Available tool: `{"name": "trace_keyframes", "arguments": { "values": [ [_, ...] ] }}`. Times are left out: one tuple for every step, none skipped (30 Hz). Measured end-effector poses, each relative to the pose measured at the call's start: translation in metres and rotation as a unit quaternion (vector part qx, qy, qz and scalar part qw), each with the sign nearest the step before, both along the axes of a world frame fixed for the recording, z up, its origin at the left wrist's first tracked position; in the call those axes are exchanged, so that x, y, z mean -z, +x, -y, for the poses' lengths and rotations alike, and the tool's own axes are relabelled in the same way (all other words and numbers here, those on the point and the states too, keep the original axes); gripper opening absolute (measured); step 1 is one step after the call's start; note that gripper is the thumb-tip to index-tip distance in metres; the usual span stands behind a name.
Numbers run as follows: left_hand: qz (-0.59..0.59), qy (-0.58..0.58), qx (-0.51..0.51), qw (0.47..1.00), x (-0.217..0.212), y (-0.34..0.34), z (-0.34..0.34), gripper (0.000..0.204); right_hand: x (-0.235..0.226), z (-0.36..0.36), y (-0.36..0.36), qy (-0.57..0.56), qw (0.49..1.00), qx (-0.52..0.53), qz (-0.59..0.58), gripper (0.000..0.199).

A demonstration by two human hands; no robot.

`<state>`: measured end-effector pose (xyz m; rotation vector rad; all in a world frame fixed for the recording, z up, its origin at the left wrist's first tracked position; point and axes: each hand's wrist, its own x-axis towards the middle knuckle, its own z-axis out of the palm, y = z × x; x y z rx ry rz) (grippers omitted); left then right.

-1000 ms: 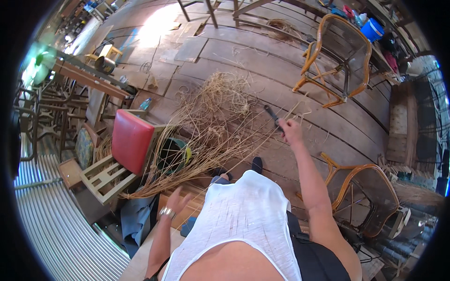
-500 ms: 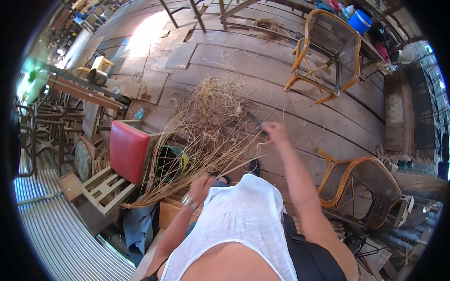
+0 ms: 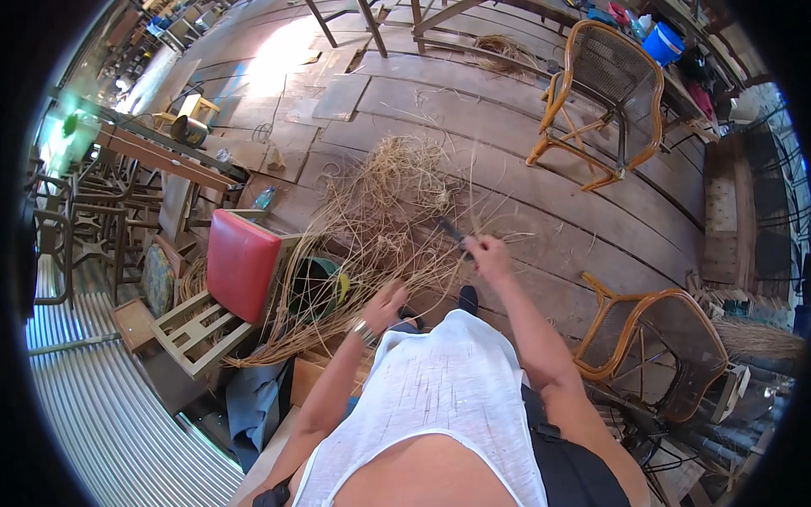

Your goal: The person strips and cuts long, dry natural fibers using a knife and pliers. They repeatedly pull fibers from a bundle, trim them to length, and drop the pieces onto a pile on the floor. The person also picks up and organizes the processed fibers into a neat stack on a nearby table.

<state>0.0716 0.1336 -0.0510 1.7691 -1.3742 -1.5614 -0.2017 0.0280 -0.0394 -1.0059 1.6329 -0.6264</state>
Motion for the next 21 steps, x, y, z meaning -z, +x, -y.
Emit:
{"name": "trace_keyframes", "arguments": {
  "values": [
    [-0.125, 0.077, -0.04, 0.988, -0.016, -0.028, 0.022, 0.054, 0.0, -0.009, 0.015, -0.006, 1.0, 0.002, 0.011, 0.033],
    [-0.153, 0.105, -0.037, 0.982, -0.011, -0.045, 0.034, 0.05, 0.001, -0.014, 0.027, -0.015, 1.0, 0.003, 0.022, 0.034],
    [-0.182, 0.132, -0.033, 0.974, -0.001, -0.059, 0.044, 0.047, 0.002, -0.018, 0.035, -0.007, 1.0, 0.001, 0.018, 0.034],
    [-0.207, 0.163, -0.022, 0.964, 0.004, -0.067, 0.05, 0.045, 0.005, -0.022, 0.039, 0.003, 1.0, 0.007, 0.015, 0.034],
    [-0.157, 0.092, -0.011, 0.983, 0.008, -0.069, 0.05, 0.044, 0.007, -0.023, 0.039, 0.013, 1.0, 0.012, 0.011, 0.034],
    [-0.106, 0.019, -0.002, 0.994, 0.011, -0.068, 0.046, 0.043, 0.009, -0.022, 0.035, 0.016, 0.999, 0.022, 0.025, 0.034],
    [-0.054, -0.053, 0.008, 0.997, 0.014, -0.066, 0.041, 0.043, 0.012, -0.02, 0.03, 0.021, 0.998, 0.034, 0.039, 0.034],
    [-0.061, -0.024, 0.008, 0.998, 0.008, -0.058, 0.032, 0.04, 0.017, -0.019, 0.022, 0.028, 0.997, 0.047, 0.053, 0.034],
    [-0.067, 0.006, 0.008, 0.998, -0.007, -0.042, 0.02, 0.038, 0.021, -0.006, -0.004, -0.007, 0.999, 0.036, -0.009, 0.034],
    [0.016, -0.038, 0.082, 0.996, -0.035, -0.017, 0.01, 0.033, 0.021, 0.007, -0.035, -0.008, 0.996, 0.089, -0.016, 0.034],
    [0.044, -0.04, 0.07, 0.996, -0.031, 0.013, -0.019, 0.032, 0.032, 0.024, -0.077, -0.041, 0.99, 0.13, -0.029, 0.034],
    [0.052, -0.032, 0.055, 0.997, -0.025, 0.052, -0.051, 0.04, 0.01, 0.041, -0.109, -0.013, 0.986, 0.158, -0.049, 0.035],
    [0.077, 0.052, 0.061, 0.994, -0.049, 0.078, -0.067, 0.04, 0.002, 0.048, -0.145, -0.033, 0.983, 0.17, -0.056, 0.036],
    [0.118, 0.078, 0.074, 0.987, -0.045, 0.108, -0.091, 0.039, -0.005, 0.052, -0.164, -0.054, 0.981, 0.178, -0.06, 0.036],
    [0.159, 0.101, 0.081, 0.979, -0.035, 0.13, -0.112, 0.039, -0.013, 0.053, -0.161, -0.049, 0.98, 0.173, -0.082, 0.036],
    [0.163, 0.114, 0.077, 0.977, -0.025, 0.14, -0.125, 0.04, -0.02, 0.052, -0.155, -0.043, 0.98, 0.166, -0.103, 0.035],
    [0.168, 0.126, 0.072, 0.975, -0.013, 0.15, -0.135, 0.043, -0.023, 0.05, -0.146, -0.038, 0.979, 0.159, -0.123, 0.035],
    [0.174, 0.14, 0.066, 0.973, 0.003, 0.155, -0.141, 0.047, -0.018, 0.047, -0.134, -0.041, 0.983, 0.149, -0.102, 0.036],
    [0.237, 0.068, 0.092, 0.965, 0.032, 0.158, -0.142, 0.067, -0.007, 0.042, -0.118, -0.043, 0.987, 0.135, -0.081, 0.036],
    [0.221, 0.043, 0.096, 0.97, 0.007, 0.137, -0.114, 0.076, 0.007, 0.032, -0.104, -0.042, 0.989, 0.129, -0.06, 0.036],
    [0.205, 0.016, 0.098, 0.974, -0.025, 0.103, -0.073, 0.084, 0.02, 0.023, -0.087, -0.038, 0.991, 0.106, -0.067, 0.037]
  ]
}}
